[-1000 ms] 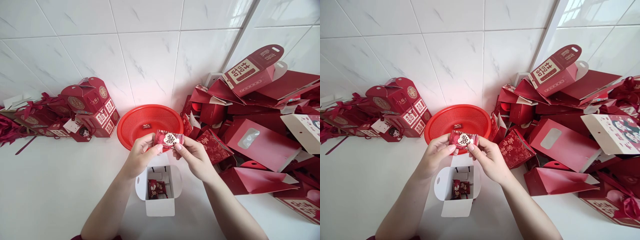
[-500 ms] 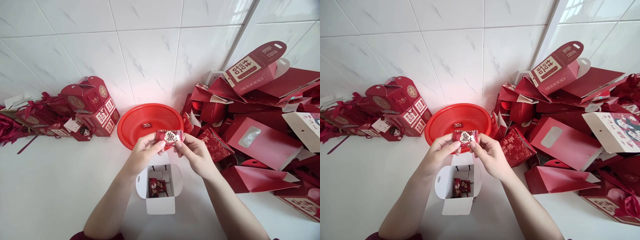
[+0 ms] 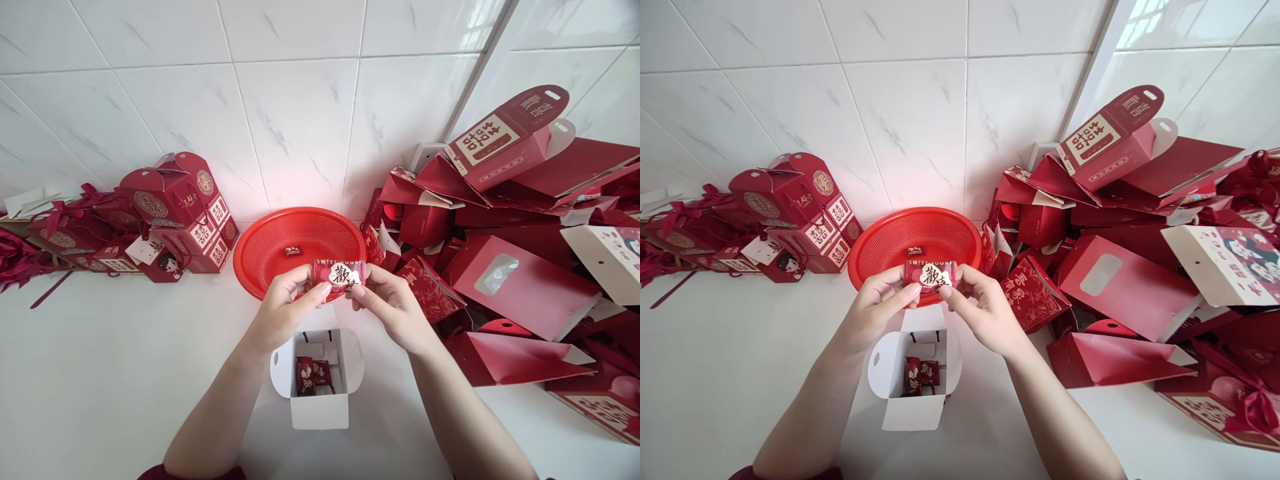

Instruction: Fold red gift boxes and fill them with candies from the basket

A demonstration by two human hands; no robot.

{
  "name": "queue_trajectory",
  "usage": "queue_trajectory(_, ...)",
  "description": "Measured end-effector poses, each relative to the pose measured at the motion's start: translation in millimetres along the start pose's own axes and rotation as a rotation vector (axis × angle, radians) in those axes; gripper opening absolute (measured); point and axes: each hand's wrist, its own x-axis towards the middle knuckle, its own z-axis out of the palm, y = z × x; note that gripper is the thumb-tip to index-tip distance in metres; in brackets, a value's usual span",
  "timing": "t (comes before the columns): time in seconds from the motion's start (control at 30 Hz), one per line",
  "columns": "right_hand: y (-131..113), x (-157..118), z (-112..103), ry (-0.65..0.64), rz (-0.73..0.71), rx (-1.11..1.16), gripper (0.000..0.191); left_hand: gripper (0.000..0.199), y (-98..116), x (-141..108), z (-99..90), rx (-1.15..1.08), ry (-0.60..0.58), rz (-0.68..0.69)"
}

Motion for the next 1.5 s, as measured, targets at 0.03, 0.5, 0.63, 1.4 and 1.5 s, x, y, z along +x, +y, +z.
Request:
queue_trajectory(0.03, 0.1, 0.1, 0.1, -0.003, 0.007, 0.016, 0.017, 0.015, -0.2, -0.1, 1.0, 0.005, -0.002, -0.002)
queue_trajectory(0.5, 6.5, -2.7, -0.2, 0.047, -0.035, -0.003, 0.017, 0.014, -1.4, -2.2, 1.1, 0.043, -0.054, -0.046)
queue_trajectory(0.63, 4.5, -2.1, -0.5, 0.006, -0.011, -0.019, 0.013, 0.015, -0.3, -2.1, 0.0, 0.034, -0.047, -0.005)
queue_trajectory(1.4, 6.0, 0.3, 3.5, -0.014, 0.006, 0.082, 0.017, 0.017, -3.9, 1.3, -6.7, -0.162, 0.009, -0.009)
queue_trajectory(1.5, 8.3, 0.2, 4.0, 0.074, -0.029, 0.063, 0.016, 0.014, -3.1, 1.6, -4.3, -0.086, 0.008, -0.021)
